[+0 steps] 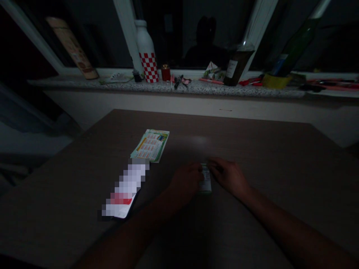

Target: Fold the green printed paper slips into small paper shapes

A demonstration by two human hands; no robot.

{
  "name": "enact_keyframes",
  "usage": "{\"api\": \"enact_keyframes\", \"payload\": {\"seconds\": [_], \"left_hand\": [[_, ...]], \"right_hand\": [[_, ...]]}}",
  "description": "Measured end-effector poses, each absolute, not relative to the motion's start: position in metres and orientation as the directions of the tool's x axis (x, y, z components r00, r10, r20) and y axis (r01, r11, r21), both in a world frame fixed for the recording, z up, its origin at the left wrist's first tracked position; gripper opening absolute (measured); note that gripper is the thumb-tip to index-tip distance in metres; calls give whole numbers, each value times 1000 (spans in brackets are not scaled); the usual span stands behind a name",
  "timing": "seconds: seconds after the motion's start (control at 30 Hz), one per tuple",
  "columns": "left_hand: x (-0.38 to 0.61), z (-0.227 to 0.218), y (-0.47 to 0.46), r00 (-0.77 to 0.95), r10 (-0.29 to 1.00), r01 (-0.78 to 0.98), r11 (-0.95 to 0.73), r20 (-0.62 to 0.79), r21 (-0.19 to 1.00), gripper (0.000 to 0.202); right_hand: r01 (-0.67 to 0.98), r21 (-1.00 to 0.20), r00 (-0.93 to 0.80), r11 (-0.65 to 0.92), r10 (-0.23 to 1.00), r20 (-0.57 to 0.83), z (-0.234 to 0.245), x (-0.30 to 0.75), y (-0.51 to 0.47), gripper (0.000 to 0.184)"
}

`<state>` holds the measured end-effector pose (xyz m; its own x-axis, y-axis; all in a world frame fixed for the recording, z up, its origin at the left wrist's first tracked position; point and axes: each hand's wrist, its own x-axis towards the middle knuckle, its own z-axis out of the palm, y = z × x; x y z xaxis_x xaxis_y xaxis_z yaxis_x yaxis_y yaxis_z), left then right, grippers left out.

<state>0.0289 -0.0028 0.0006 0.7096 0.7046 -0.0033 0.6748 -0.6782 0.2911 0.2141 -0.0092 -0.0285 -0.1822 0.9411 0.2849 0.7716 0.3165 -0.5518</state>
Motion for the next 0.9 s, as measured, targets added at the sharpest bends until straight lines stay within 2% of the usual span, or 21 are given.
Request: {"api": "enact_keyframes", "payload": {"seconds": [0.37, 0.67, 0.9], "left_hand": [[28, -3, -2, 713, 700, 663, -687, 27, 297, 23], [27, -2, -2, 702, 712, 663, -668, 30, 338, 22], [28, 2, -2, 703, 711, 676, -667, -1, 313, 19]], "right_hand": [[783, -527, -228, 331, 941, 252, -25, 220, -4, 31], [750, -557, -281, 357, 934, 220, -24, 231, -10, 49], [749, -553, -325, 364, 930, 172, -22, 235, -18, 67]]}}
